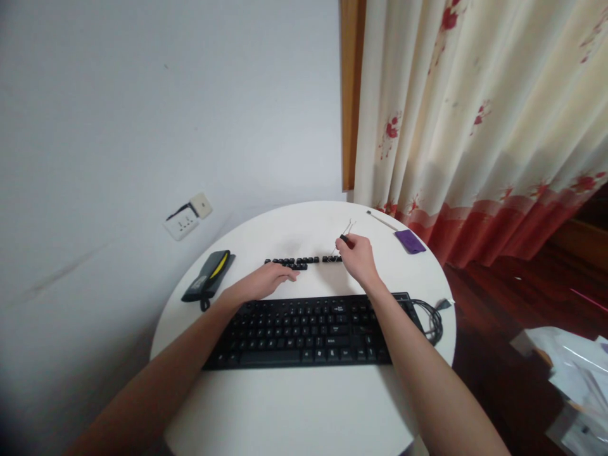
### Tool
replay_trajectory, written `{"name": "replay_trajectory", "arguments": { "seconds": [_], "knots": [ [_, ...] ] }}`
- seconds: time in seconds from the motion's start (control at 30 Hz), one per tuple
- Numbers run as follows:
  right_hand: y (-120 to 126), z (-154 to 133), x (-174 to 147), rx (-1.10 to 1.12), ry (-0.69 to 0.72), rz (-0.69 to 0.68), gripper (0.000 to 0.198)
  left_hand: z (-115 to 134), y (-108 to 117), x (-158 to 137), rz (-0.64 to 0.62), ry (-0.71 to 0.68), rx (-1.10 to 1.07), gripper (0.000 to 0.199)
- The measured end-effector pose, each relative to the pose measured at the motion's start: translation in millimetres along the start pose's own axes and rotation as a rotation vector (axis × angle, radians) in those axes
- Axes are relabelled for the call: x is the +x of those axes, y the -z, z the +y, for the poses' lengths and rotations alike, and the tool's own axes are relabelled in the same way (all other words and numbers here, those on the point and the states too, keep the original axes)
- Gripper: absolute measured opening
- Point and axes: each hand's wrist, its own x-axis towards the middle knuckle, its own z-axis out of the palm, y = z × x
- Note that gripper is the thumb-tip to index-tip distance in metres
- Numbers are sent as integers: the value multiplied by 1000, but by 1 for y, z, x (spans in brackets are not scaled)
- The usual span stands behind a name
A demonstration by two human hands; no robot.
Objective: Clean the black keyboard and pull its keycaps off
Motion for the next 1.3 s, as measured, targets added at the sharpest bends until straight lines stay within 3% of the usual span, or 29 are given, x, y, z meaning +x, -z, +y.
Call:
{"name": "replay_trajectory", "arguments": {
  "seconds": [0.6, 0.87, 1.3],
  "knots": [
    [0, 1, 0, -2, 0, -4, 28, -1, 1, 0, -1, 1, -22, 30],
    [0, 2, 0, -2, -13, -6, 27, -6, -10, 1, -20, -96, -16, 31],
    [0, 2, -1, -22, 3, -13, 27, -4, -10, -1, -76, -99, -25, 37]
  ]
}}
